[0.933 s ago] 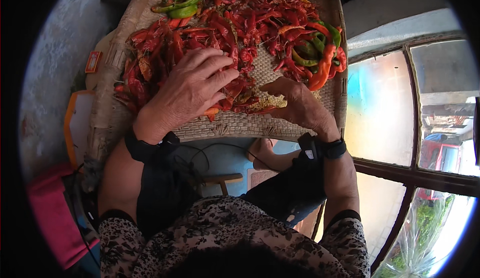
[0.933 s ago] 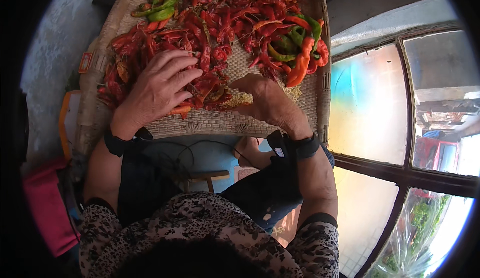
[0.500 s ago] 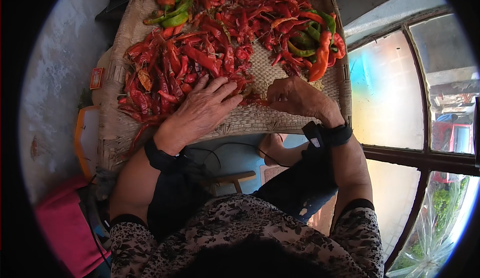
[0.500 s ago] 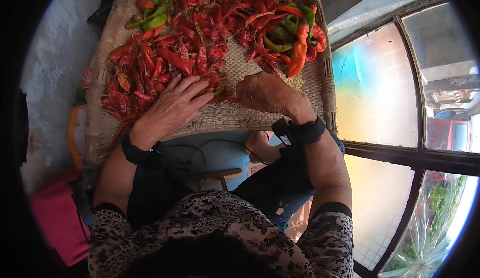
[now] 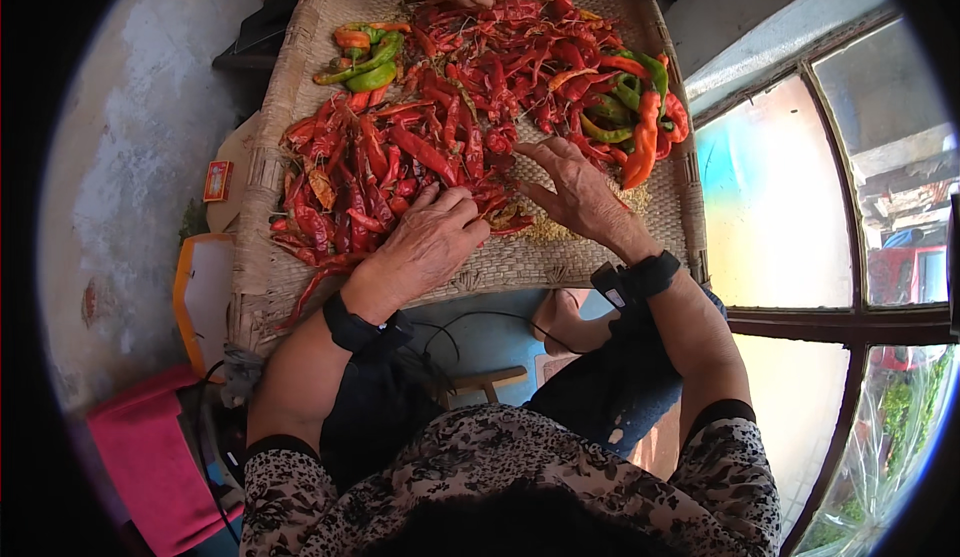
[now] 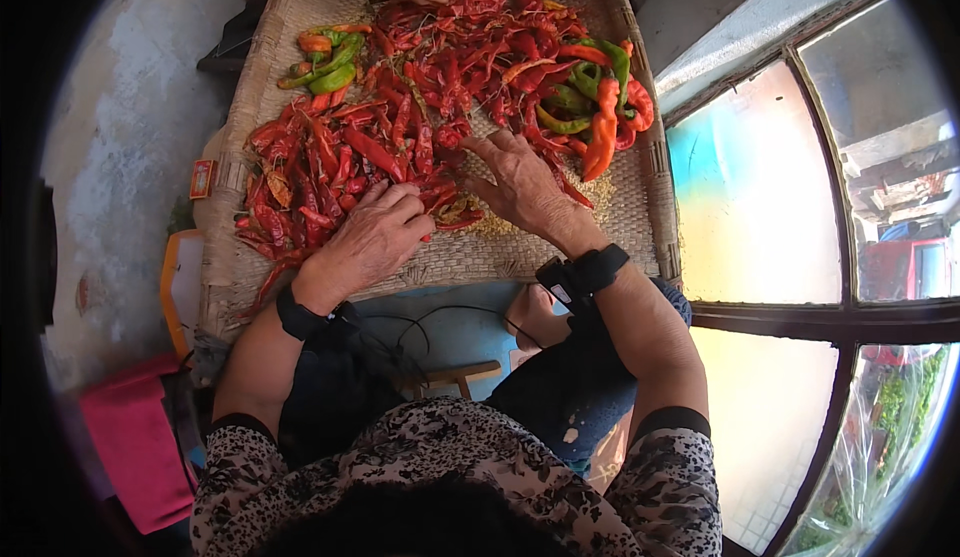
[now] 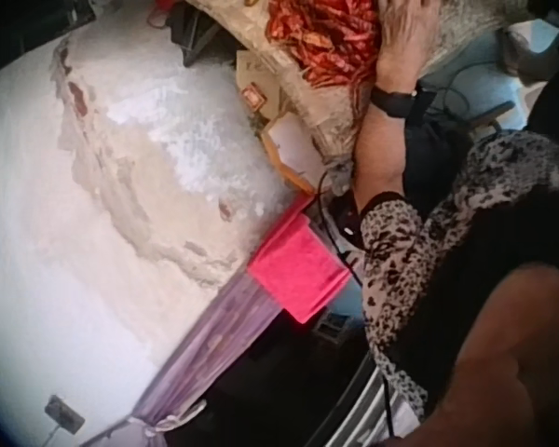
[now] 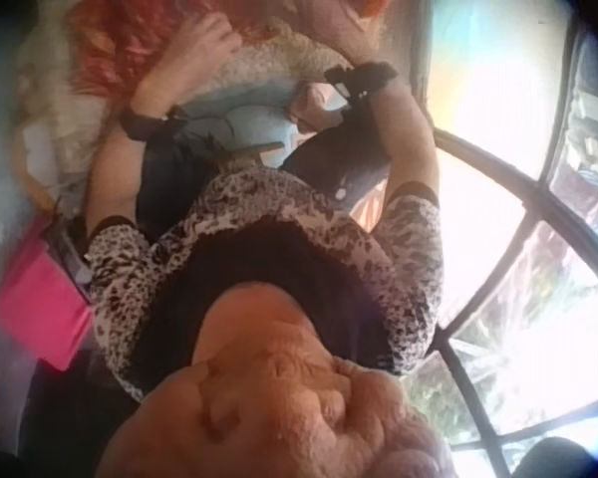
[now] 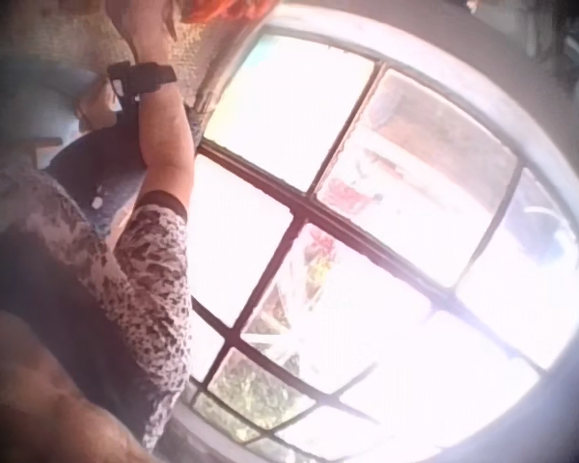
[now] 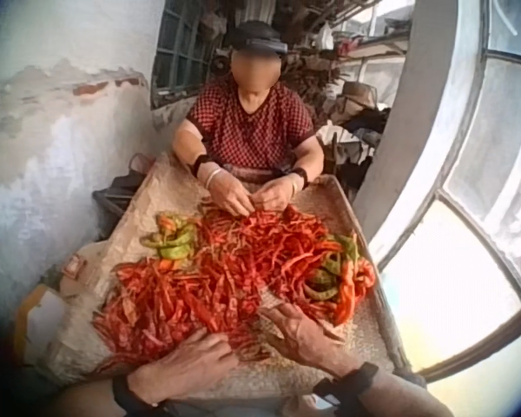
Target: The person sorts through a pile of red and green peppers on a woven tray, picking up individual peppers to pull off the stems and break open the skins to release the seeds.
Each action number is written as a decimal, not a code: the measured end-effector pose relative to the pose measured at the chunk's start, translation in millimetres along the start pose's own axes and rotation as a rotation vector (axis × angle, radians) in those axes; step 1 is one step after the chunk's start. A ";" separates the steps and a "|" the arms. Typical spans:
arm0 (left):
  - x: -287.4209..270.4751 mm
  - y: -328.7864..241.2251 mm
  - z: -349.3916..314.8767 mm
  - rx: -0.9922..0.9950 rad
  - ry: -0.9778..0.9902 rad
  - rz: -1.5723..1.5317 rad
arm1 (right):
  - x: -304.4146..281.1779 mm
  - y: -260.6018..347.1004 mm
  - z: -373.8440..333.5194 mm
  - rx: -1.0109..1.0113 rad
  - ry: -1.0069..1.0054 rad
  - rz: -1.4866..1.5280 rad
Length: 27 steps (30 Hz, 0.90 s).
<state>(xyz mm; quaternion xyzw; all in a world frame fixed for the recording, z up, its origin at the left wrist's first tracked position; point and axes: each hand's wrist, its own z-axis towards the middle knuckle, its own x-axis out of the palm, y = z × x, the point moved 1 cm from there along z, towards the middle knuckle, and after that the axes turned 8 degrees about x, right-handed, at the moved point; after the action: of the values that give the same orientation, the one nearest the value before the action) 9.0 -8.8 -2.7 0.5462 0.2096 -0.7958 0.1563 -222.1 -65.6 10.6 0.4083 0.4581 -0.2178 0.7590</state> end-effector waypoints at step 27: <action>-3.5 -7.5 -2.5 -0.045 0.091 0.003 | 5.4 52.9 41.1 -0.086 0.161 0.024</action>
<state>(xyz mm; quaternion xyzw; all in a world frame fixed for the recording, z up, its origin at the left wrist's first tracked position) 8.7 -1.0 1.0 0.5783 0.2335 -0.7651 0.1600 -160.9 -68.8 38.3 0.3972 0.5217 -0.1553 0.7389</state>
